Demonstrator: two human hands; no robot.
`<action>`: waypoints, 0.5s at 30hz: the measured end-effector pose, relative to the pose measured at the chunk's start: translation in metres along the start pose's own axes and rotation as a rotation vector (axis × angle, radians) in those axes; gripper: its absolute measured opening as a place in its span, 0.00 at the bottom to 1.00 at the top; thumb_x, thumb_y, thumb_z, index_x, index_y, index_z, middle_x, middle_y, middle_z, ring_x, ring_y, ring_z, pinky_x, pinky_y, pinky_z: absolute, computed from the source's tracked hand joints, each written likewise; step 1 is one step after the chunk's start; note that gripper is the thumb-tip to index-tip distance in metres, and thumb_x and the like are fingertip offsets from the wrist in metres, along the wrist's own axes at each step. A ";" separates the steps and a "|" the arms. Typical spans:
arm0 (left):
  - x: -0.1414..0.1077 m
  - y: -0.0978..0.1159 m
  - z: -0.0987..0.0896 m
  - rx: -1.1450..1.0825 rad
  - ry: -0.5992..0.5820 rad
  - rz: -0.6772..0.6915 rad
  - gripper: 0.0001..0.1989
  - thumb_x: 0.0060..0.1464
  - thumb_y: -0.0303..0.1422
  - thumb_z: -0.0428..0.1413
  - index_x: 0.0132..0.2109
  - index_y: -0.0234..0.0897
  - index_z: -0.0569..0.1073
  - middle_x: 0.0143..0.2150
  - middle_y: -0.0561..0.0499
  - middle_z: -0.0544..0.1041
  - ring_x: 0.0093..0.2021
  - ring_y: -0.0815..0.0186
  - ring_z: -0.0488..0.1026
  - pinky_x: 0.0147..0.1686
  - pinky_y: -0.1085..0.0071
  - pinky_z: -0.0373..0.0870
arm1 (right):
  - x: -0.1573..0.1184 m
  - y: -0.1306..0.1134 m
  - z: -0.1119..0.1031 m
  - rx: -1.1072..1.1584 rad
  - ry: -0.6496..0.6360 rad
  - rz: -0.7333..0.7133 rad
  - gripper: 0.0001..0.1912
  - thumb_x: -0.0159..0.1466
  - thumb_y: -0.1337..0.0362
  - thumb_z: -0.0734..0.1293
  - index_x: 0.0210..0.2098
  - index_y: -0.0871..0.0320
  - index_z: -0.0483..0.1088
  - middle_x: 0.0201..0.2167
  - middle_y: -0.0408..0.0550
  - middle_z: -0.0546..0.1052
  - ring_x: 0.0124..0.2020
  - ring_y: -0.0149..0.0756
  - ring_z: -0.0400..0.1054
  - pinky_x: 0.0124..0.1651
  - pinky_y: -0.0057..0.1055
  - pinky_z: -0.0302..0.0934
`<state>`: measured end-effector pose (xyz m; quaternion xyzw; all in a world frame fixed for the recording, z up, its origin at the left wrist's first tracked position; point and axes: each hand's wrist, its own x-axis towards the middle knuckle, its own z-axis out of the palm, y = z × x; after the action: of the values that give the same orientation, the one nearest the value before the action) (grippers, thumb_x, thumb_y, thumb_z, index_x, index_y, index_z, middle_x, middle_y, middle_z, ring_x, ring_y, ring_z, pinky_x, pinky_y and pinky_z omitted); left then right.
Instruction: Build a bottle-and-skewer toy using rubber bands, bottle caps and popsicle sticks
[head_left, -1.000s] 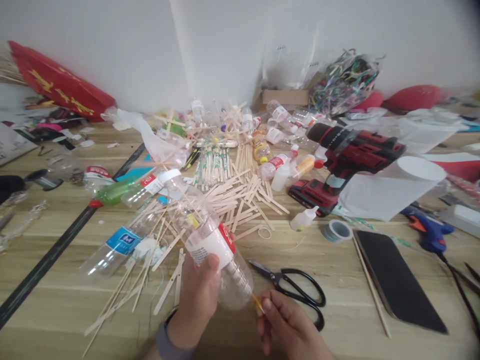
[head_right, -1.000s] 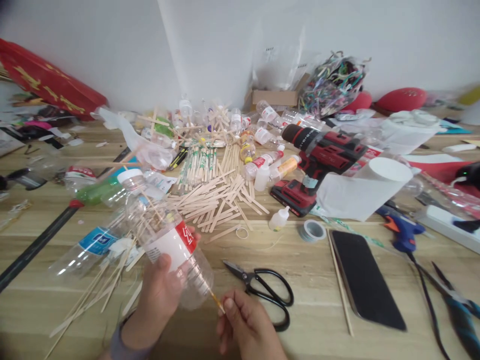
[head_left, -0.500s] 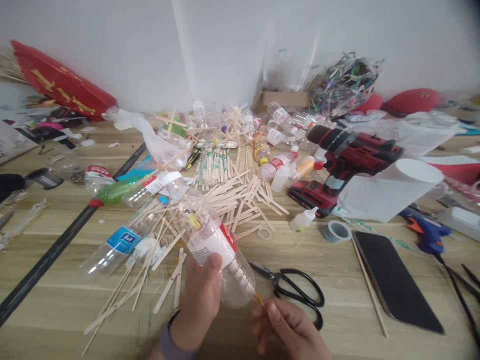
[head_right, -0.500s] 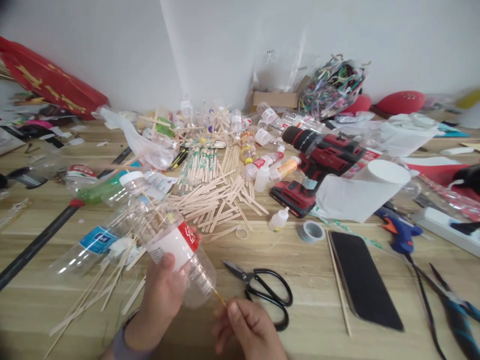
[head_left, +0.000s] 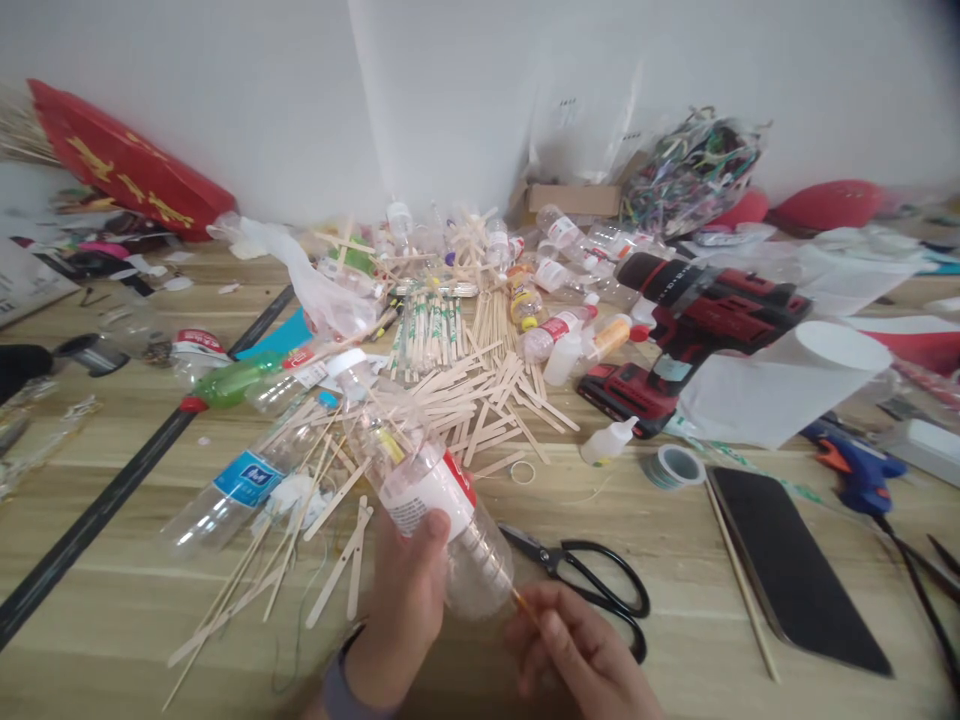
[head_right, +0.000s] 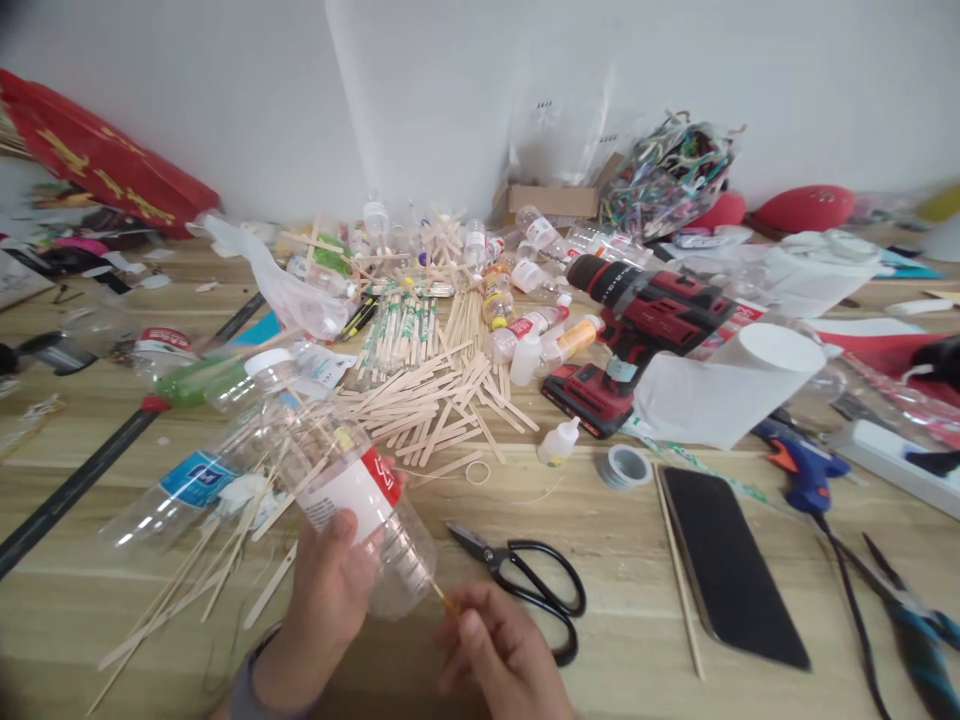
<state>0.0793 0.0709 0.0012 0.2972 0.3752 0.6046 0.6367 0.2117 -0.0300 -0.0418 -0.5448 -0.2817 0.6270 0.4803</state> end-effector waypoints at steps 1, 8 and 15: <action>0.000 0.000 0.000 -0.002 0.007 -0.001 0.29 0.40 0.48 0.69 0.48 0.38 0.78 0.35 0.46 0.82 0.38 0.55 0.80 0.43 0.60 0.75 | 0.000 -0.001 0.000 0.006 0.014 -0.010 0.29 0.54 0.36 0.70 0.33 0.57 0.69 0.25 0.42 0.75 0.21 0.29 0.69 0.28 0.27 0.59; 0.000 -0.003 0.000 -0.006 -0.007 -0.013 0.30 0.41 0.47 0.68 0.50 0.38 0.77 0.38 0.45 0.82 0.41 0.54 0.79 0.45 0.59 0.74 | 0.000 -0.001 0.002 -0.024 0.019 0.064 0.32 0.57 0.33 0.64 0.26 0.58 0.68 0.22 0.46 0.77 0.19 0.30 0.69 0.27 0.28 0.60; -0.001 -0.003 0.001 -0.002 0.035 0.007 0.29 0.41 0.48 0.68 0.48 0.38 0.77 0.37 0.46 0.82 0.39 0.56 0.79 0.45 0.61 0.74 | -0.004 0.007 -0.001 0.040 0.035 0.067 0.29 0.53 0.37 0.71 0.28 0.57 0.63 0.22 0.40 0.75 0.16 0.25 0.65 0.21 0.23 0.55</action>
<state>0.0820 0.0699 -0.0010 0.2872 0.3848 0.6122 0.6282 0.2110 -0.0362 -0.0463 -0.5550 -0.2421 0.6387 0.4749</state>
